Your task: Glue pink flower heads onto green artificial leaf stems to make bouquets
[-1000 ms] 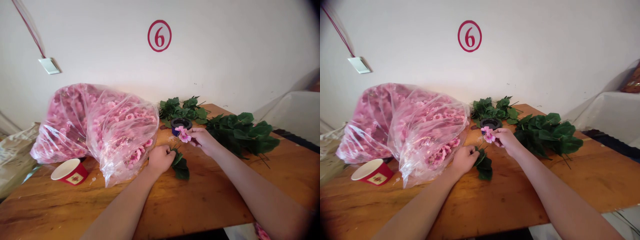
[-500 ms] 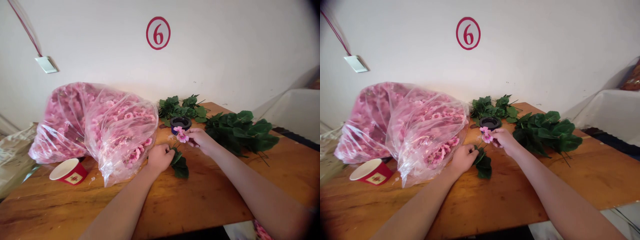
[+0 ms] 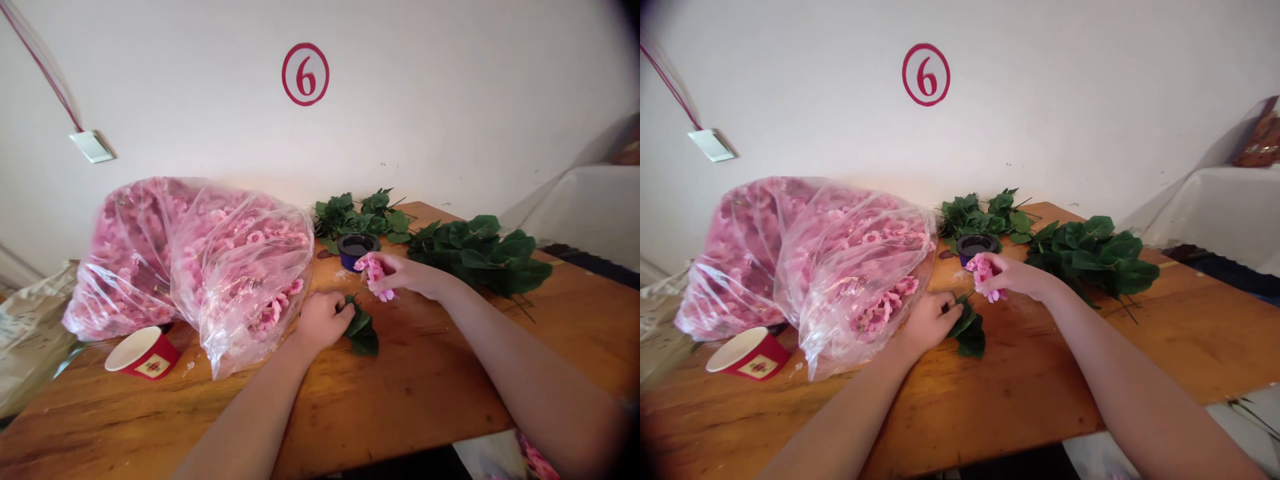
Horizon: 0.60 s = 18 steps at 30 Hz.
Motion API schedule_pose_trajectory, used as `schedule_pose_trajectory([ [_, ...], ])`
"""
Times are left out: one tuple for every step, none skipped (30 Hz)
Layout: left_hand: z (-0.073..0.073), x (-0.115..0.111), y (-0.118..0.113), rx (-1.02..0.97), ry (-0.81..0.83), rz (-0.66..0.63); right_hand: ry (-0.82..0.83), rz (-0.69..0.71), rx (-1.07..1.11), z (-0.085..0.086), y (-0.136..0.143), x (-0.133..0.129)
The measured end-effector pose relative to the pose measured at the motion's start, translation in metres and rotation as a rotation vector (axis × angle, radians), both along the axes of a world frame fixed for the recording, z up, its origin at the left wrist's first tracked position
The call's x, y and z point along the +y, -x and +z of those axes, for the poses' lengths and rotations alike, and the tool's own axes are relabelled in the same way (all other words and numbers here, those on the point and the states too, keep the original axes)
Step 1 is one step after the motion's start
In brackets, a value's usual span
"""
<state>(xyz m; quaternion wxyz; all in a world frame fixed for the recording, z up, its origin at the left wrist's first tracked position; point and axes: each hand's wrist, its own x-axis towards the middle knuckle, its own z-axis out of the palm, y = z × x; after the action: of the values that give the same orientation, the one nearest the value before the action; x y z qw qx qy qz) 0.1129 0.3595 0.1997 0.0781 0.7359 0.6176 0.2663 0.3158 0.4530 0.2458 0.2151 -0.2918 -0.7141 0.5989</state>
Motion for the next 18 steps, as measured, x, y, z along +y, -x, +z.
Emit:
schedule_pose_trajectory([
  [0.002,-0.001,-0.001,0.004,-0.005,-0.028,-0.003,0.021,-0.024,-0.001,0.0,0.0],
  [0.003,-0.001,-0.001,0.01,-0.012,-0.052,-0.006,0.034,-0.045,-0.002,0.0,0.001],
  [0.004,-0.001,-0.001,0.017,-0.022,-0.07,-0.013,0.035,-0.057,-0.005,0.001,0.003],
  [0.005,-0.001,-0.001,0.025,-0.032,-0.083,-0.025,0.03,-0.063,-0.007,0.002,0.005],
  [0.005,-0.001,-0.001,0.033,-0.039,-0.093,-0.046,0.021,-0.067,-0.01,0.003,0.007],
  [0.005,0.0,-0.001,0.039,-0.041,-0.1,-0.073,0.009,-0.071,-0.013,0.004,0.009],
  [0.005,0.0,0.0,0.042,-0.036,-0.109,-0.104,-0.004,-0.08,-0.016,0.005,0.01],
  [0.004,0.001,0.0,0.042,-0.027,-0.123,-0.135,-0.016,-0.097,-0.019,0.007,0.012],
  [0.003,0.002,0.001,0.036,-0.015,-0.138,-0.165,-0.032,-0.12,-0.023,0.008,0.013],
  [0.002,0.003,0.001,0.027,0.001,-0.154,-0.192,-0.047,-0.146,-0.025,0.009,0.014],
  [0.001,0.004,0.001,0.016,0.021,-0.167,-0.215,-0.063,-0.168,-0.028,0.011,0.015],
  [0.001,0.005,0.001,0.003,0.042,-0.175,-0.232,-0.075,-0.189,-0.031,0.012,0.016],
  [0.0,0.005,0.001,-0.01,0.064,-0.181,-0.244,-0.085,-0.204,-0.033,0.014,0.016],
  [0.0,0.005,0.001,-0.021,0.083,-0.184,-0.25,-0.091,-0.213,-0.035,0.015,0.017],
  [0.0,0.006,0.0,-0.029,0.097,-0.189,-0.249,-0.095,-0.217,-0.037,0.016,0.017],
  [0.0,0.006,0.0,-0.035,0.105,-0.197,-0.244,-0.098,-0.221,-0.038,0.017,0.017],
  [0.0,0.006,0.0,-0.036,0.105,-0.205,-0.238,-0.101,-0.225,-0.04,0.019,0.016],
  [-0.001,0.006,-0.001,-0.035,0.101,-0.213,-0.235,-0.104,-0.231,-0.041,0.02,0.016],
])
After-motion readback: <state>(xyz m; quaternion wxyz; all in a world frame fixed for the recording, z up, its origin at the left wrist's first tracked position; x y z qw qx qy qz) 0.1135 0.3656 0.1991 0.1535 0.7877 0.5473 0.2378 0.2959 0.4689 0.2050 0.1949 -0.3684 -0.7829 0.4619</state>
